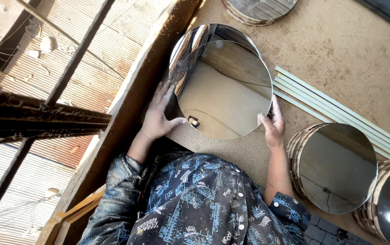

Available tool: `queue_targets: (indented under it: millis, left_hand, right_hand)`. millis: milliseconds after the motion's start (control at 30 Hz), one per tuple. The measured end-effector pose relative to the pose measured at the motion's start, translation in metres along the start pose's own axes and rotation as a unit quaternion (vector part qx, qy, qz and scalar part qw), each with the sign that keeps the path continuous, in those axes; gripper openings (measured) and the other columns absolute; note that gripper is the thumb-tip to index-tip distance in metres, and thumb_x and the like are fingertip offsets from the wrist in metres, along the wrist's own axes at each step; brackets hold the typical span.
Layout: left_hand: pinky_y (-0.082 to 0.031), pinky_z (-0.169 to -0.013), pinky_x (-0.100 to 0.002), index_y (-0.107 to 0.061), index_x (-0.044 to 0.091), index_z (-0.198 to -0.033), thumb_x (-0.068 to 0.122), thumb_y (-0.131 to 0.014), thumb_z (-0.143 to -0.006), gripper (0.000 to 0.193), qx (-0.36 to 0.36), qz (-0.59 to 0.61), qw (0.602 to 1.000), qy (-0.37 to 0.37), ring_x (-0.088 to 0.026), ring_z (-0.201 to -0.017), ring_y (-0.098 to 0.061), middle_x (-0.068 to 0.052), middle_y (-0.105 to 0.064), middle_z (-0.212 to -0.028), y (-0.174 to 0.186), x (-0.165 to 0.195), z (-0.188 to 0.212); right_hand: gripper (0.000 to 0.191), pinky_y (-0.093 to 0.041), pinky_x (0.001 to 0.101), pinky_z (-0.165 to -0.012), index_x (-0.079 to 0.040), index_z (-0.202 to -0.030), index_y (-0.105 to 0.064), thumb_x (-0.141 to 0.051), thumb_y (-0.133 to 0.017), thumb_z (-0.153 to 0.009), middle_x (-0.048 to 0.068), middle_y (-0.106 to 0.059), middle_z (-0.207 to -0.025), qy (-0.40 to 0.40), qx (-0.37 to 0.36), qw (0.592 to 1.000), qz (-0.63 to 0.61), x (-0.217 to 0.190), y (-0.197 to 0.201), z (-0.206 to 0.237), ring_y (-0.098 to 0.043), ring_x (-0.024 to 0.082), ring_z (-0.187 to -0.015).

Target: The person squeezes glue from a bottle onto round wooden backboards, then lifts round mirror discs, places each onto a glued board, and presses it down, setting assembled mirrors aside on the workbench.

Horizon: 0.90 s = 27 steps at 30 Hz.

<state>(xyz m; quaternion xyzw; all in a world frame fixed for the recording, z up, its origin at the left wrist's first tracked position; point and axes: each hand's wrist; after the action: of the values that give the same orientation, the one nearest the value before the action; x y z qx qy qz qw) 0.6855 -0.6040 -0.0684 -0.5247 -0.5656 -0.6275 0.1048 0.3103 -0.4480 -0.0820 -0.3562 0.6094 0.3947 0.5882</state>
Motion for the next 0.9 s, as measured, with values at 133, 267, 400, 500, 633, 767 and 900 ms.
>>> queue_targets:
  millis: [133, 267, 400, 500, 633, 767, 900]
  left_hand:
    - [-0.023, -0.126, -0.053, -0.019, 0.007, -0.163, 0.066, -0.089, -0.057, 0.139, -0.016, -0.023, 0.999, -0.015, -0.043, -0.157, -0.017, -0.021, -0.016, -0.170, -0.006, -0.003, 0.000]
    - [-0.024, -0.128, -0.053, -0.014, 0.003, -0.164, 0.070, -0.088, -0.055, 0.148, 0.014, -0.052, 0.998, -0.029, -0.043, -0.158, -0.019, -0.022, -0.013, -0.171, -0.019, -0.002, 0.001]
    - [-0.027, -0.128, -0.053, -0.012, 0.004, -0.165, 0.072, -0.087, -0.053, 0.150, 0.014, -0.055, 0.998, -0.036, -0.044, -0.158, -0.020, -0.021, -0.013, -0.171, -0.020, -0.002, 0.004]
    - [-0.029, -0.126, -0.054, -0.009, 0.004, -0.164, 0.074, -0.086, -0.052, 0.153, 0.001, -0.063, 0.998, -0.029, -0.045, -0.157, -0.021, -0.024, -0.012, -0.170, -0.017, 0.000, 0.005]
    - [-0.030, -0.124, -0.055, -0.005, 0.006, -0.164, 0.075, -0.087, -0.051, 0.155, -0.021, -0.098, 0.995, -0.002, -0.045, -0.156, -0.021, -0.023, -0.012, -0.170, -0.013, 0.006, 0.003]
    - [-0.030, -0.120, -0.059, -0.003, 0.007, -0.162, 0.070, -0.092, -0.052, 0.155, -0.041, -0.132, 0.990, 0.013, -0.045, -0.155, -0.020, -0.022, -0.011, -0.169, -0.010, 0.012, 0.002]
    - [-0.031, -0.122, -0.058, -0.001, 0.009, -0.163, 0.063, -0.094, -0.052, 0.155, -0.042, -0.121, 0.992, 0.011, -0.044, -0.155, -0.020, -0.021, -0.009, -0.169, -0.008, 0.013, 0.003]
  right_hand:
    - [0.098, -0.056, 0.0255, -0.065, -0.005, -0.166, -0.022, -0.019, -0.075, -0.084, 0.011, -0.066, -0.124, -0.031, -0.066, 0.997, -0.005, -0.024, -0.001, -0.018, -0.062, 0.011, -0.077]
    - [0.098, -0.054, 0.0262, -0.060, -0.004, -0.166, -0.027, -0.019, -0.078, -0.084, 0.011, -0.067, -0.117, -0.037, -0.048, 0.998, -0.011, -0.029, -0.006, -0.025, -0.060, 0.011, -0.072]
    - [0.097, -0.055, 0.0255, -0.063, -0.004, -0.167, -0.027, -0.020, -0.079, -0.086, 0.010, -0.067, -0.120, -0.027, -0.049, 0.998, -0.005, -0.028, -0.007, -0.023, -0.061, 0.010, -0.078]
    - [0.095, -0.057, 0.0257, -0.064, -0.004, -0.166, -0.025, -0.022, -0.078, -0.088, 0.010, -0.068, -0.120, -0.018, -0.056, 0.998, 0.025, -0.029, -0.007, -0.023, -0.063, 0.010, -0.079]
    - [0.093, -0.060, 0.0270, -0.059, -0.005, -0.165, -0.024, -0.024, -0.076, -0.089, 0.010, -0.070, -0.115, -0.006, -0.051, 0.995, 0.084, -0.028, -0.007, -0.025, -0.065, 0.010, -0.072]
    - [0.091, -0.059, 0.0273, -0.061, -0.005, -0.166, -0.024, -0.024, -0.075, -0.093, 0.010, -0.071, -0.110, 0.005, -0.061, 0.995, 0.081, -0.026, -0.006, -0.022, -0.065, 0.010, -0.071]
    - [0.089, -0.058, 0.0271, -0.060, -0.005, -0.167, -0.025, -0.020, -0.074, -0.095, 0.010, -0.069, -0.109, 0.008, -0.067, 0.995, 0.073, -0.026, -0.006, -0.022, -0.064, 0.010, -0.071]
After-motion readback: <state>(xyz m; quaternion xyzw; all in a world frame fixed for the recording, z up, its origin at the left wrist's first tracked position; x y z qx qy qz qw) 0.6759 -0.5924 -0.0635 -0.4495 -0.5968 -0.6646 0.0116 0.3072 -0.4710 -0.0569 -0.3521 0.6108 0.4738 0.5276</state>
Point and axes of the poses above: each hand's wrist, its own z-axis away from the middle knuckle, its own y-axis out of the back of the hand, x = y × z
